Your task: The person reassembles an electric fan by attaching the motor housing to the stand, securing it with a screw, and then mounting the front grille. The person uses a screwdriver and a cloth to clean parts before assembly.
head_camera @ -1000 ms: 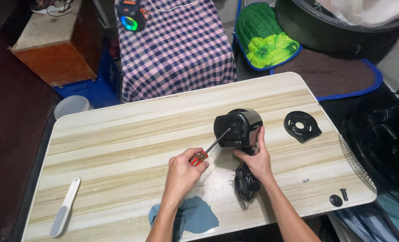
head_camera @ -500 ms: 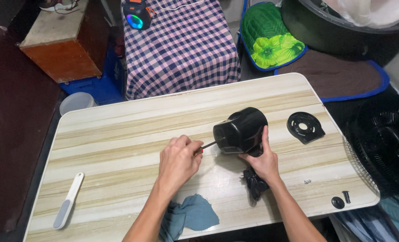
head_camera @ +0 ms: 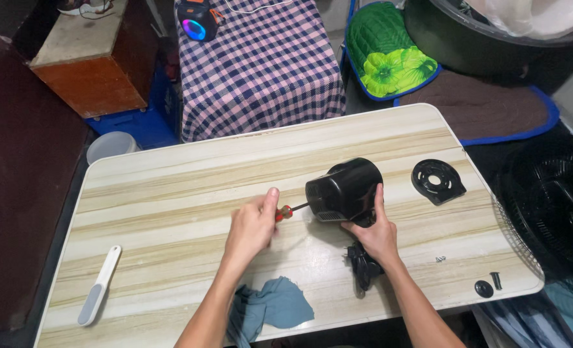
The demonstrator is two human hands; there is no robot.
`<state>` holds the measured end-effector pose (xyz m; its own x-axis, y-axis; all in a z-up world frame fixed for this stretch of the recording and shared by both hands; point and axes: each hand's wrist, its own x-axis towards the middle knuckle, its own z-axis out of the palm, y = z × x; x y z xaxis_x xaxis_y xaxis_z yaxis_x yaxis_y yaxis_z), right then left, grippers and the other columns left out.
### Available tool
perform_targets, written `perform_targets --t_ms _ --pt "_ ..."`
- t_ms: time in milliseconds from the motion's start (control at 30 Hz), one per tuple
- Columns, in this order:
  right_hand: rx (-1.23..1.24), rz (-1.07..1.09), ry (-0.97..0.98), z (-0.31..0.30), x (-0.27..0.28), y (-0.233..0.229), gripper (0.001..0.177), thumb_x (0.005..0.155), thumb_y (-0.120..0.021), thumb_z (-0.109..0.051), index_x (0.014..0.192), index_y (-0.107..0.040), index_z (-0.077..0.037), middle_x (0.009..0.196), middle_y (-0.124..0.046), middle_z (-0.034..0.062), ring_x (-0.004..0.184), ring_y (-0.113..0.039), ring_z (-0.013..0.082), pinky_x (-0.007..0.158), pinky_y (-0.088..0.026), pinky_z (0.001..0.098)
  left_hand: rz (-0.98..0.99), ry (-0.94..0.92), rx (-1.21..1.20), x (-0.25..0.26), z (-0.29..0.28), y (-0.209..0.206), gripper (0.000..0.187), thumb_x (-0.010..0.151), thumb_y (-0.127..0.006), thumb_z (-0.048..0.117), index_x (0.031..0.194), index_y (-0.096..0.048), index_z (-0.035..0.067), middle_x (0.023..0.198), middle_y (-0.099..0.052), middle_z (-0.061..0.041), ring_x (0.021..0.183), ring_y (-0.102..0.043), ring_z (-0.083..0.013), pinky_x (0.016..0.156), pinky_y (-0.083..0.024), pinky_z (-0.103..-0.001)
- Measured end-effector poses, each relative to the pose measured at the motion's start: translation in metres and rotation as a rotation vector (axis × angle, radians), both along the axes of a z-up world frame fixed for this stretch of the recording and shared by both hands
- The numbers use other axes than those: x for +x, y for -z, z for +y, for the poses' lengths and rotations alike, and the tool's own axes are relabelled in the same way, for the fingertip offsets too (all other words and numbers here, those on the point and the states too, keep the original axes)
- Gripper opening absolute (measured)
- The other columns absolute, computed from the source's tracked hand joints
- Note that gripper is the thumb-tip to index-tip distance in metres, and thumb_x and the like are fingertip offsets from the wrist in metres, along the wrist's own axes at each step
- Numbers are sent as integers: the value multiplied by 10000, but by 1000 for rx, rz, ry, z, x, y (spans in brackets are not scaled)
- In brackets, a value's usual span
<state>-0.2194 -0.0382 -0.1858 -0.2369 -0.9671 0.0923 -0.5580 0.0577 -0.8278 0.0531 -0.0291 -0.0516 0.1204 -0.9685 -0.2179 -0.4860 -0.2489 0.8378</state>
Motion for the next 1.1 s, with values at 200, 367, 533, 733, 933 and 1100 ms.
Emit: perform_targets --t_ms 200,367,533,733,933,1100 --pt "-68 1 21 4 -2 3 1299 655 -908 -315 1649 -82 -195 1213 -724 203 1058 -736 323 882 -569 369 -133 397 -708 17 5 20 253 897 -640 196 1064 -740 34 851 -721 -180 714 -703 -304 657 -556 -371" --pt "-61 19 7 3 -6 5 1305 649 -912 -310 1645 -75 -203 1189 -734 193 1038 -743 328 855 -580 377 388 3 216 31 -10 52 283 927 -685 271 1150 -716 100 866 -698 -130 517 -478 -223 498 -343 -384" --pt "-26 57 -3 1 -6 0 1311 641 -911 -319 1645 -75 -220 1190 -734 189 1028 -742 339 838 -584 390 110 363 -621 35 -4 71 257 908 -758 208 1111 -729 53 953 -649 -160 662 -584 -118 518 -471 -250" --pt "-16 69 -22 1 -3 2 1300 644 -903 -339 1643 -78 -234 1175 -742 184 1011 -748 346 832 -587 399 678 184 374 38 0 84 422 903 -695 311 1170 -704 -16 675 -687 -86 418 -446 -146 344 -322 -305" --pt "-4 107 -53 -2 -1 4 1306 645 -909 -395 1640 -76 -250 1169 -728 204 1006 -744 356 828 -594 409 -99 224 -447 44 6 83 424 831 -793 320 1134 -742 28 718 -742 -151 617 -716 -184 583 -566 -338" --pt "158 154 -24 1 4 3 1295 667 -888 -455 1656 -70 -286 1124 -761 193 973 -771 345 830 -596 418 229 142 151 50 13 76 407 930 -716 324 1130 -823 -14 731 -715 -177 547 -554 -241 567 -400 -450"
